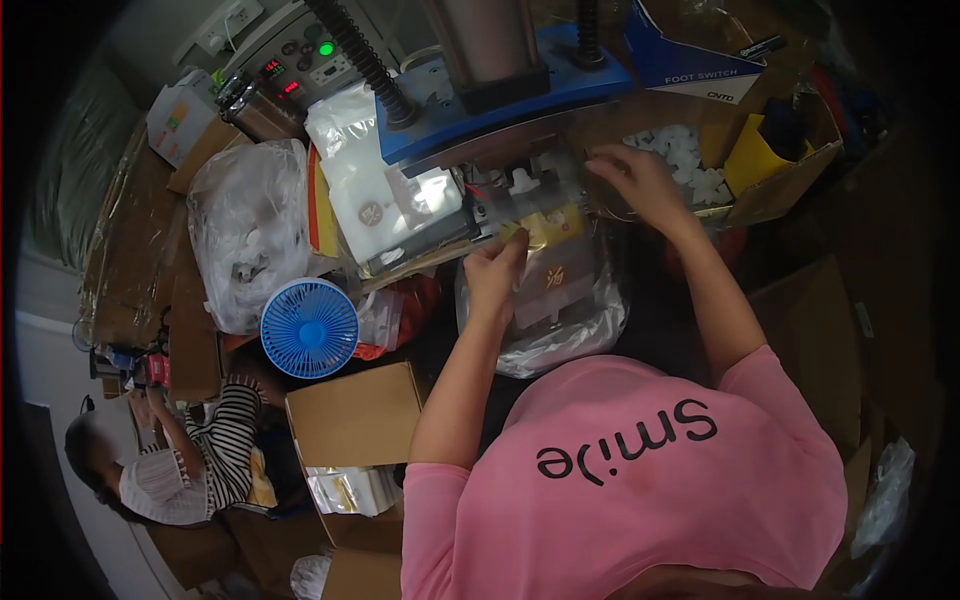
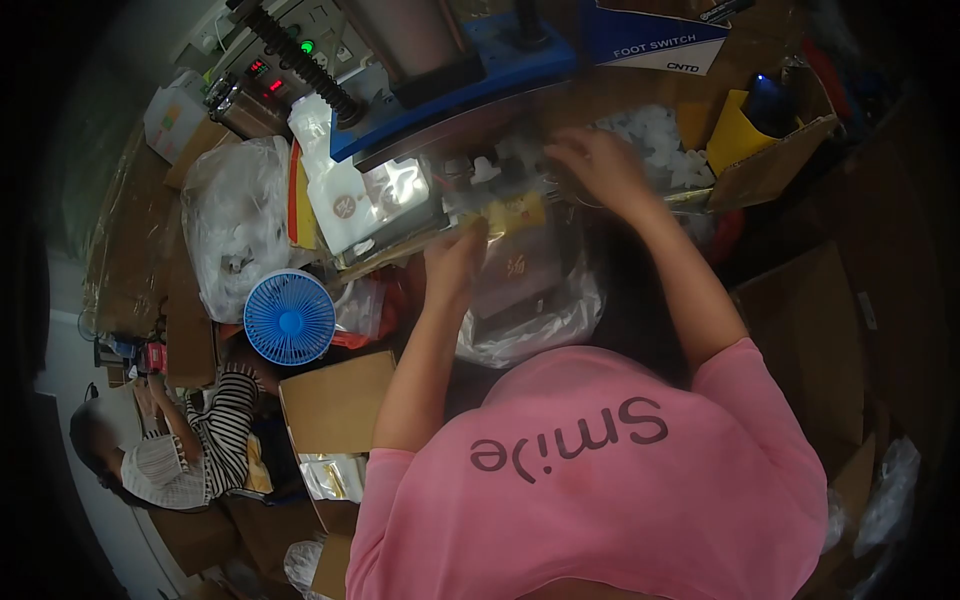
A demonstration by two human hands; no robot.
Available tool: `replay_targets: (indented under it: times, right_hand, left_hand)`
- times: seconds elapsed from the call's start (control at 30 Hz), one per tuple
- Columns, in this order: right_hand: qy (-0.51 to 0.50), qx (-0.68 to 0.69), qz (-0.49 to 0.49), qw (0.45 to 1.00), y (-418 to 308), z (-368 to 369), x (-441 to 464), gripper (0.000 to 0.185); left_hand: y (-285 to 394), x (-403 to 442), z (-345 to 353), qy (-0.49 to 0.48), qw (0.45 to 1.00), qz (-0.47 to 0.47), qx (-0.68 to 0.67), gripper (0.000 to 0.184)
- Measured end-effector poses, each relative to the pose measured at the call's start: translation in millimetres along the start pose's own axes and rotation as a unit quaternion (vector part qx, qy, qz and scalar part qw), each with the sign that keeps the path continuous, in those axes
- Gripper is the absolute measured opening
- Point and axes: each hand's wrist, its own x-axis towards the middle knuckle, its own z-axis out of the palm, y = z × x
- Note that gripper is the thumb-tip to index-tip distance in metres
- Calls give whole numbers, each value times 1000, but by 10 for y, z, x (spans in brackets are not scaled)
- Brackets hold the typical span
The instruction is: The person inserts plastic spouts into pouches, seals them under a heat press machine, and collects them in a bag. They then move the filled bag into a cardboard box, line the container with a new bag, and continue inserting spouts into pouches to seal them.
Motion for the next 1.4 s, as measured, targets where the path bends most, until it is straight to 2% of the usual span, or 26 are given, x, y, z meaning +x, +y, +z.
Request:
replay_targets:
  times: [0.03, 0.1, 0.17, 0.23, 0.3, 0.33, 0.4, 0.43, 0.47, 0.5, 0.57, 0.6, 0.63, 0.7, 0.73, 0.77, 0.83, 0.87, 0.93, 1.07, 1.17, 1.23, 1.27, 1.33, 1.37, 1.4]
  right_hand:
    - [43, -117, 0, 992, 13, -90, 8, 32]
    - [46, -164, -4, 985, 156, -133, 8, 31]
    - [49, -209, -9, 977, 382, -56, -20, 29]
    - [73, -300, -103, 946, 585, 80, -52, 26]
    - [66, -300, -102, 946, 660, 93, -22, 25]
    - [60, -301, -99, 947, 675, 118, -17, 24]
    - [56, -273, -72, 958, 640, 95, 4, 23]
    - [57, -251, -45, 965, 613, 76, 18, 22]
    - [55, -244, -46, 967, 617, 75, 14, 22]
    - [62, -174, -22, 982, 631, 67, 5, 21]
    - [73, -97, -3, 993, 637, 34, 27, 20]
    - [63, -58, 11, 996, 626, 24, 17, 20]
    - [53, -18, 29, 998, 615, 38, -22, 21]
    - [48, 9, 17, 999, 527, 26, -77, 22]
    - [44, 30, -6, 999, 456, -1, -75, 23]
    - [43, 25, -5, 999, 366, -6, -78, 23]
    - [40, 74, -12, 996, 110, 18, -110, 24]
    - [42, 68, -13, 997, -40, 29, -129, 24]
    - [-32, 127, -31, 991, -333, 72, -186, 24]
    - [-142, 80, -76, 984, -618, 171, -220, 21]
    - [-229, 128, -74, 962, -463, 363, -205, 23]
    - [-253, 259, -11, 932, -293, 460, -178, 26]
    - [-251, 260, -12, 932, -254, 477, -171, 26]
    - [-144, 238, -21, 960, -198, 472, -160, 32]
    - [-142, 238, -22, 961, -175, 426, -143, 32]
    - [-63, 142, -20, 988, -147, 349, -117, 34]
  left_hand:
    - [19, 51, 48, -3, 1000, 2, -3, 22]
    - [42, 107, 168, 0, 979, 18, -204, 22]
    - [21, 143, 207, 5, 976, 24, -215, 21]
    - [34, 175, 198, 14, 974, 29, -224, 21]
    - [66, 180, 74, 15, 998, 28, -60, 22]
    - [194, 129, -18, 20, 998, 25, -59, 22]
    - [512, 94, -284, 39, 969, 174, 173, 35]
    - [469, 227, -470, 166, 876, 294, 343, 43]
    - [327, 371, -635, 279, 724, 395, 492, 52]
    - [157, 393, -744, 265, 731, 336, 532, 61]
    - [-59, 200, -843, 227, 702, 344, 580, 61]
    - [-111, 105, -855, 242, 710, 368, 549, 48]
    - [-111, 67, -946, 236, 707, 369, 556, 48]
    - [-137, -18, -1058, 221, 771, 370, 469, 30]
    - [16, -91, -952, 274, 753, 414, 433, 11]
    - [106, -170, -890, 272, 756, 413, 429, 11]
    - [182, -307, -799, 207, 930, 264, 149, 11]
    - [155, -338, -745, 204, 931, 266, 143, 11]
    - [74, -400, -570, 114, 959, 237, 106, 15]
    - [-150, -442, -289, 62, 972, 190, 126, 14]
    - [-329, -463, -236, 0, 975, 200, 95, 15]
    - [-312, -456, -219, -25, 977, 197, 72, 16]
    - [-272, -428, -206, -26, 979, 180, 93, 17]
    - [-149, -368, -124, -30, 979, 164, 114, 19]
    - [-47, -337, -37, -6, 988, 137, 65, 19]
    - [29, -279, 21, 18, 994, 109, 15, 20]
